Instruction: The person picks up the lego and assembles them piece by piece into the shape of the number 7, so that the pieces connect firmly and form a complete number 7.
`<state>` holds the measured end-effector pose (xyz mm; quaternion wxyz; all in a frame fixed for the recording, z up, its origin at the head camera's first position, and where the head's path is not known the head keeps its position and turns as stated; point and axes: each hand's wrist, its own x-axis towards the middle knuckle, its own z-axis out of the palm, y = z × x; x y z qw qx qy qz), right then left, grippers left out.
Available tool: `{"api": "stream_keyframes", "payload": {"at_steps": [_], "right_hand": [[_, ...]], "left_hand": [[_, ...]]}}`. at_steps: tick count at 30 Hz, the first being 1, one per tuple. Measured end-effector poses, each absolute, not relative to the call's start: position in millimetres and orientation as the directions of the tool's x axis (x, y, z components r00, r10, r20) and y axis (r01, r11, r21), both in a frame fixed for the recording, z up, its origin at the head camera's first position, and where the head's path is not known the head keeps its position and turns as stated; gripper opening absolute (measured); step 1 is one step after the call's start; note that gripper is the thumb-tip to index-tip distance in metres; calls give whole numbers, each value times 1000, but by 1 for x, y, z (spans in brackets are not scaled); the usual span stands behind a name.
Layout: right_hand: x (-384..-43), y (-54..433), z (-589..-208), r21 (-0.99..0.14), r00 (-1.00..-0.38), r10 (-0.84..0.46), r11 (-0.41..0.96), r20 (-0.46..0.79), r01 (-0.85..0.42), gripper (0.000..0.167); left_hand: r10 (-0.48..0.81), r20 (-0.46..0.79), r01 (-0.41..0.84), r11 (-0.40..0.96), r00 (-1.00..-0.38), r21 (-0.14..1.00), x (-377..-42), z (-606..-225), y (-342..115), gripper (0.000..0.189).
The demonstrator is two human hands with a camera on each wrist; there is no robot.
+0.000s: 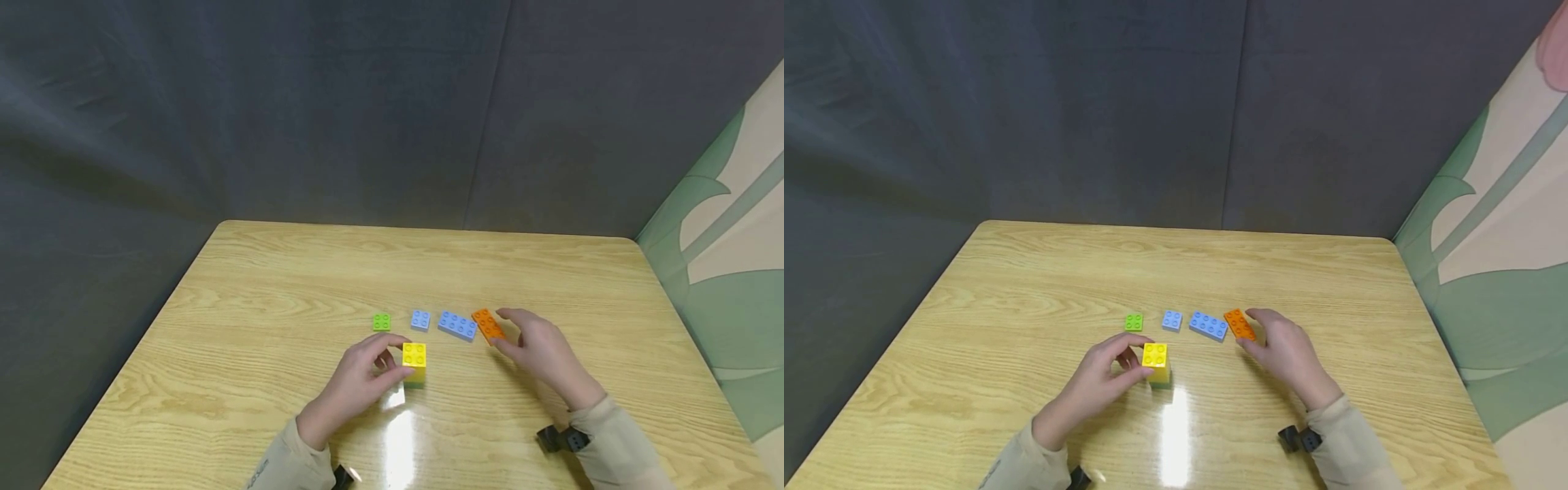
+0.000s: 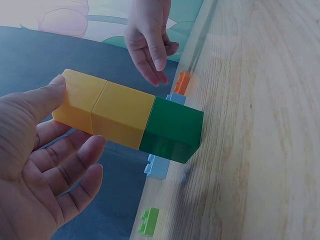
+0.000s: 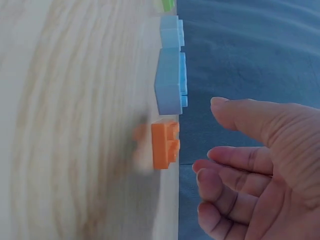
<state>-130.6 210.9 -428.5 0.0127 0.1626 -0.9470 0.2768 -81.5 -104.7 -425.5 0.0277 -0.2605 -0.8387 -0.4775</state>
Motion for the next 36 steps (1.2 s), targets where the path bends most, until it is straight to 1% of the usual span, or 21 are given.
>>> {"api": "stream_keyframes", "payload": {"at_steps": [8, 15, 21, 36], "right_hand": [[-133, 209, -433, -476, -954, -278, 828, 111, -296, 53], [-136, 206, -436, -442, -969, -240, 865, 53, -238, 60], [-137, 205, -437, -428, -976, -218, 880, 28, -208, 61], [-140, 204, -442, -414, -976, -216, 887, 15, -202, 62]], "left_hand": [[416, 310, 477, 397, -855, 784, -82, -426, -105, 37], [415, 306, 474, 402, -857, 783, -81, -425, -105, 38], [413, 301, 469, 403, -859, 786, -81, -425, -104, 37], [415, 300, 468, 397, -859, 790, -82, -426, -105, 37]]}}
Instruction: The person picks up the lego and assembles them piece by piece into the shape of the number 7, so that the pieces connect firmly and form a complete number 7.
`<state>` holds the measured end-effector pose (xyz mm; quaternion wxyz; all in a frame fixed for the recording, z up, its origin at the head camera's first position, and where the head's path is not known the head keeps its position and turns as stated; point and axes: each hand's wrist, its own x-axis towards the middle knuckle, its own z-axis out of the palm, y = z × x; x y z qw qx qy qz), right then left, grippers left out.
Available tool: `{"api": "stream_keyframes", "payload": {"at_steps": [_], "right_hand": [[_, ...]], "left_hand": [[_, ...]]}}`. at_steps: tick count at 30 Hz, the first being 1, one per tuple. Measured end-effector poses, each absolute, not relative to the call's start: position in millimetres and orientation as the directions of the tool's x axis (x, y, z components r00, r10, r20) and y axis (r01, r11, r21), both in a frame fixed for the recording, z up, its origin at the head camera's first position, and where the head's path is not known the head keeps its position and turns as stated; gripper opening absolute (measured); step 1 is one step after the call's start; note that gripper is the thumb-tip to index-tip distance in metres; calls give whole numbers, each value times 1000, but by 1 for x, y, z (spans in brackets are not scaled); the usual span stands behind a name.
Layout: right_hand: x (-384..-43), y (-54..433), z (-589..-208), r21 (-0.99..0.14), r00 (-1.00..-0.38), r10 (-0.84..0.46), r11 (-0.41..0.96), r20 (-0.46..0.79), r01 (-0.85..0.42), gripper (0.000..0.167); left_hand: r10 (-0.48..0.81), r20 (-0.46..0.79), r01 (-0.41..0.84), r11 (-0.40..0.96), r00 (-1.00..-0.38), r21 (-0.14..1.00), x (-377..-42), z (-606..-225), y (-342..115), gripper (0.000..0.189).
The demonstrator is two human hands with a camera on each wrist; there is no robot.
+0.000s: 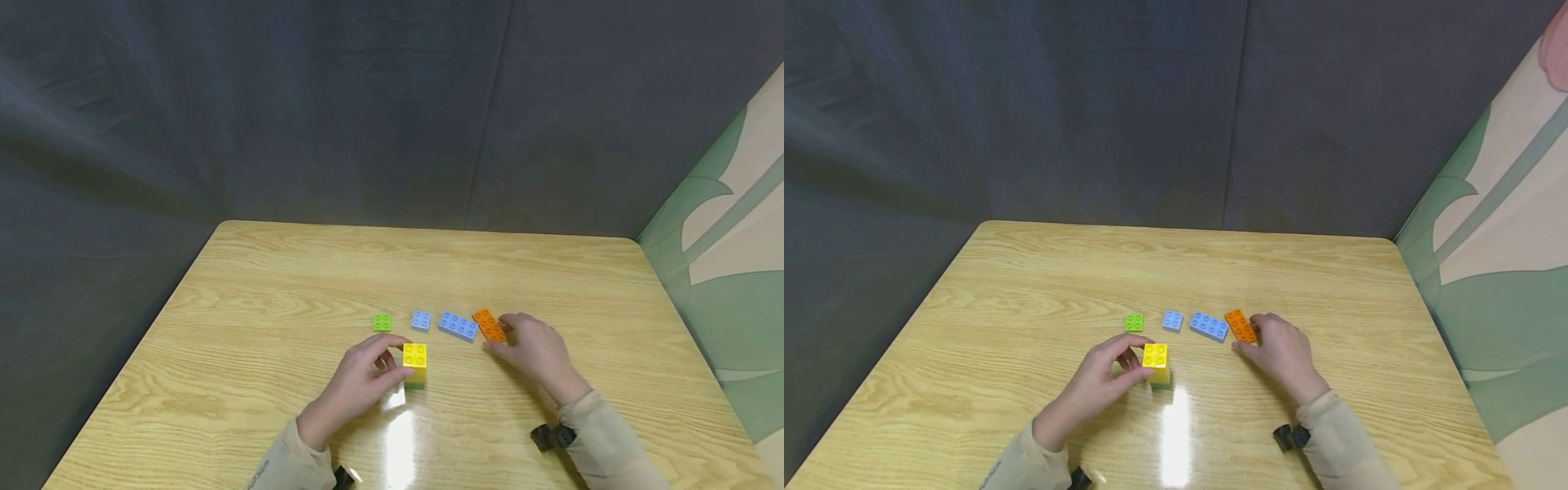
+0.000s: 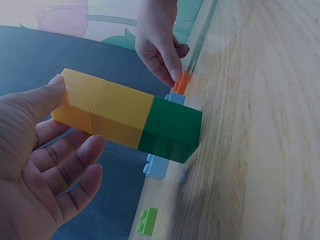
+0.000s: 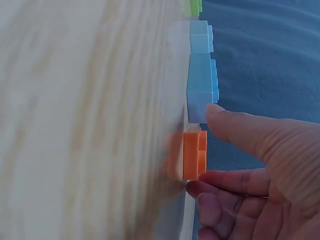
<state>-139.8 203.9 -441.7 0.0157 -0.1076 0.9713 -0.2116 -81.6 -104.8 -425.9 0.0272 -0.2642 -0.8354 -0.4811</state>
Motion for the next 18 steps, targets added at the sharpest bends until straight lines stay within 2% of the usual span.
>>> {"api": "stream_keyframes", "payload": {"at_steps": [10, 18], "right_hand": [[-140, 204, -445, -393, -975, -222, 894, 24, -213, 62], [-138, 203, -443, -388, -975, -220, 896, 34, -216, 54]], "left_hand": [[415, 306, 474, 397, -857, 786, -82, -426, -105, 37], [415, 317, 483, 395, -853, 782, -82, -426, -105, 37]]}}
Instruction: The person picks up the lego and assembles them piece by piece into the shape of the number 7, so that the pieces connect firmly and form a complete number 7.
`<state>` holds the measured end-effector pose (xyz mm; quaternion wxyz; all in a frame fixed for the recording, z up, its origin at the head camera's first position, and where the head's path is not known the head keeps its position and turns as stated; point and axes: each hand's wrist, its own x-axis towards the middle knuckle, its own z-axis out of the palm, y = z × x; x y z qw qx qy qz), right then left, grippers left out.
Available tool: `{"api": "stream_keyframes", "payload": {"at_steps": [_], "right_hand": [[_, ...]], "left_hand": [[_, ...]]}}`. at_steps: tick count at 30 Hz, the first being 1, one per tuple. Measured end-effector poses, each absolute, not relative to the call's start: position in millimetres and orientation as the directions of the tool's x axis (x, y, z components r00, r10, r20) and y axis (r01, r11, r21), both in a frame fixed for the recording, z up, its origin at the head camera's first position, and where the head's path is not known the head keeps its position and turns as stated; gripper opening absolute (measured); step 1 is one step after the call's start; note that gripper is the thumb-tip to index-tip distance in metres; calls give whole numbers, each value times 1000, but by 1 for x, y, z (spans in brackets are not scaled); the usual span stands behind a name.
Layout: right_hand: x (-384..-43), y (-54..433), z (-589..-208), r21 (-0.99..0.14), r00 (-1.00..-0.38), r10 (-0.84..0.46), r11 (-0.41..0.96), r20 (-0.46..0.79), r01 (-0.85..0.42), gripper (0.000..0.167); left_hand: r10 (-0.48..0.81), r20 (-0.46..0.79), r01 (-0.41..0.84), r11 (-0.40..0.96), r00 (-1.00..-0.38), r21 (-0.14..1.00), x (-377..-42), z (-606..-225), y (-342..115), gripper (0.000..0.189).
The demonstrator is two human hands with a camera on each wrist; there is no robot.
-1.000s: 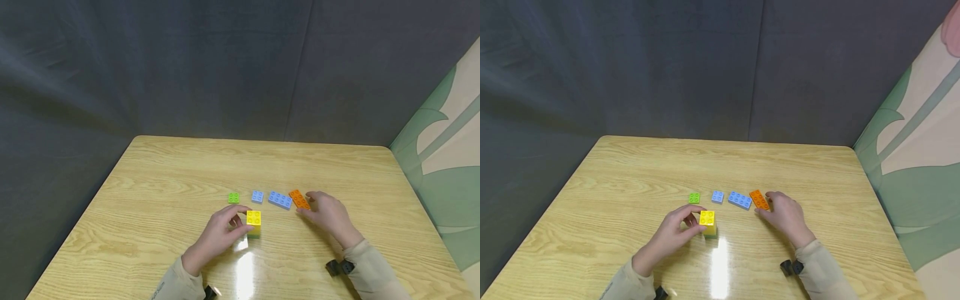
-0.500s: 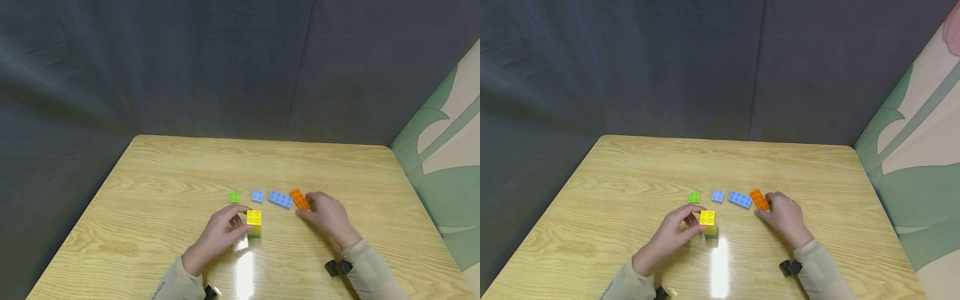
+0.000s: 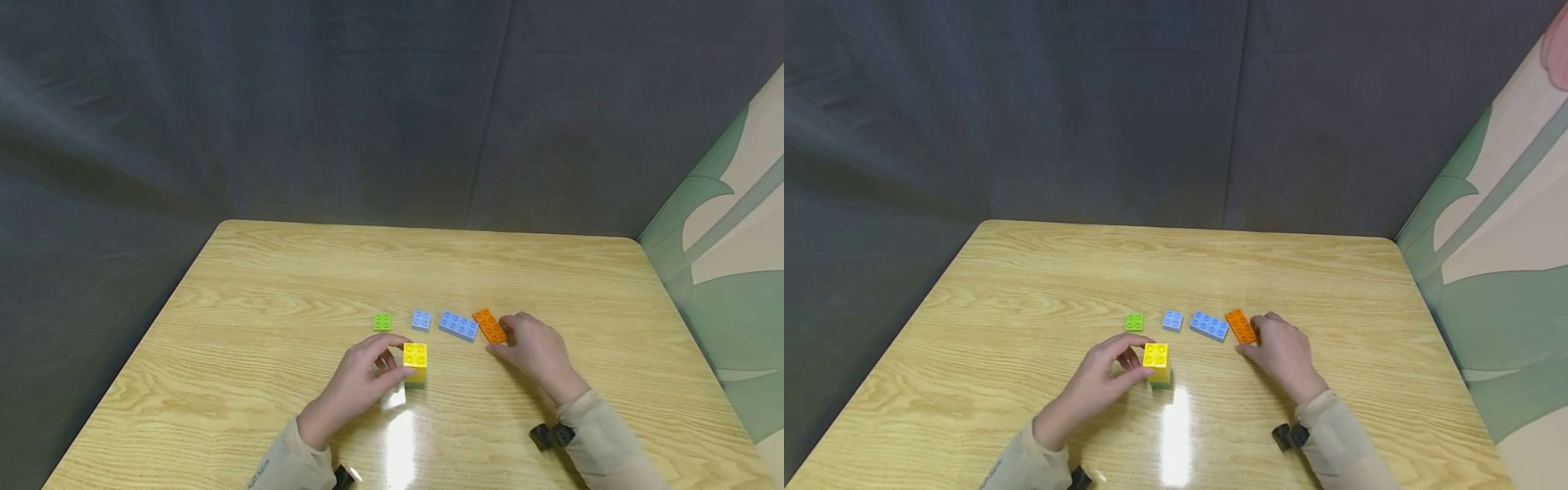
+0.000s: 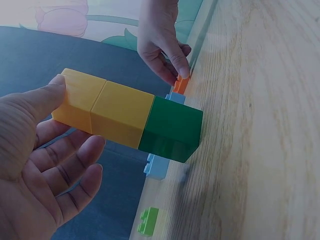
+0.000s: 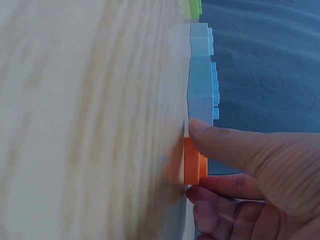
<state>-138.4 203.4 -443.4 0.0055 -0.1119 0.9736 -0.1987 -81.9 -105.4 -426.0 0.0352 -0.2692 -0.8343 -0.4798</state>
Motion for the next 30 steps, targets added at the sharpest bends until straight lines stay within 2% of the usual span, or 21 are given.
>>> {"api": "stream_keyframes", "payload": {"at_steps": [10, 30], "right_hand": [[-140, 204, -446, -392, -974, -223, 892, 50, -225, 55], [-142, 205, -447, -390, -982, -180, 902, 47, -184, 35]], "left_hand": [[418, 321, 487, 392, -850, 780, -82, -426, -106, 36], [418, 311, 483, 409, -854, 774, -83, -425, -104, 37]]}}
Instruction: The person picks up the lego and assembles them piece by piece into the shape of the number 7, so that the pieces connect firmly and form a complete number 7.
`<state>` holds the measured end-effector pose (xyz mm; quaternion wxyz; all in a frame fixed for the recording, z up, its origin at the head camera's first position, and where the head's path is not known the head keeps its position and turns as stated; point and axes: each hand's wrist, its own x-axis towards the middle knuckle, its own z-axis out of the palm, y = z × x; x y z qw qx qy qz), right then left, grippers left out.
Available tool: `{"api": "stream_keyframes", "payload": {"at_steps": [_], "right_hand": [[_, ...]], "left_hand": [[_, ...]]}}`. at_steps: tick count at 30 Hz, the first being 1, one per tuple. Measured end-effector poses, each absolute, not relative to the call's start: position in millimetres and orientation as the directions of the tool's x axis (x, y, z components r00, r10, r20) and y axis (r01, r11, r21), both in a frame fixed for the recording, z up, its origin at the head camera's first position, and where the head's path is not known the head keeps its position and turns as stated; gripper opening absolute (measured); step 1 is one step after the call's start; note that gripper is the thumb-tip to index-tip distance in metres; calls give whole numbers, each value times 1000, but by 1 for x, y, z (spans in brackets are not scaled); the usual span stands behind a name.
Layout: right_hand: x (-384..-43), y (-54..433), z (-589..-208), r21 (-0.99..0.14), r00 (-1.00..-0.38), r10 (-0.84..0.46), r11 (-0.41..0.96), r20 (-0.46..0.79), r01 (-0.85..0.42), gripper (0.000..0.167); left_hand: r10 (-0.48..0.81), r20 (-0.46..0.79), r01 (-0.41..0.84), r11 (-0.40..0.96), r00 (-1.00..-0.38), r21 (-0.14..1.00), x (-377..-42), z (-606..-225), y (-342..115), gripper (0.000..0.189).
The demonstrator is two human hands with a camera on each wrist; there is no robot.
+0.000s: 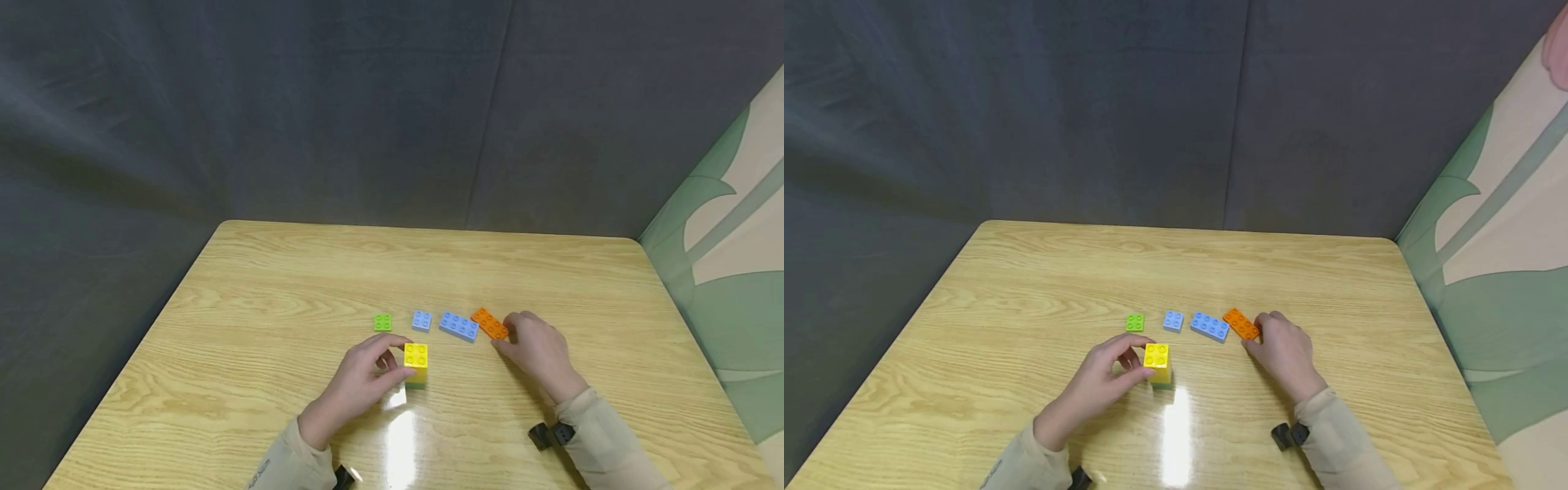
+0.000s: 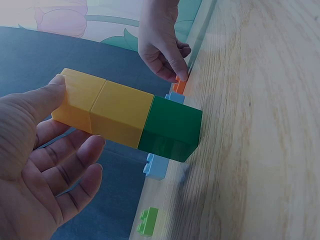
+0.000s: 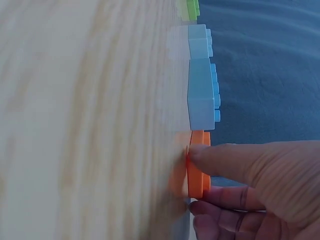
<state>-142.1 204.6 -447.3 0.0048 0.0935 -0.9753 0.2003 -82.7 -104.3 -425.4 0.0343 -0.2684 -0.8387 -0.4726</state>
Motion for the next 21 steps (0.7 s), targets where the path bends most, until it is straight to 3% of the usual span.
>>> {"api": "stream_keyframes", "payload": {"at_steps": [21], "right_hand": [[-135, 212, -436, -438, -991, -121, 889, 54, -133, 39]], "left_hand": [[419, 307, 480, 411, -855, 775, -82, -426, -104, 38]]}}
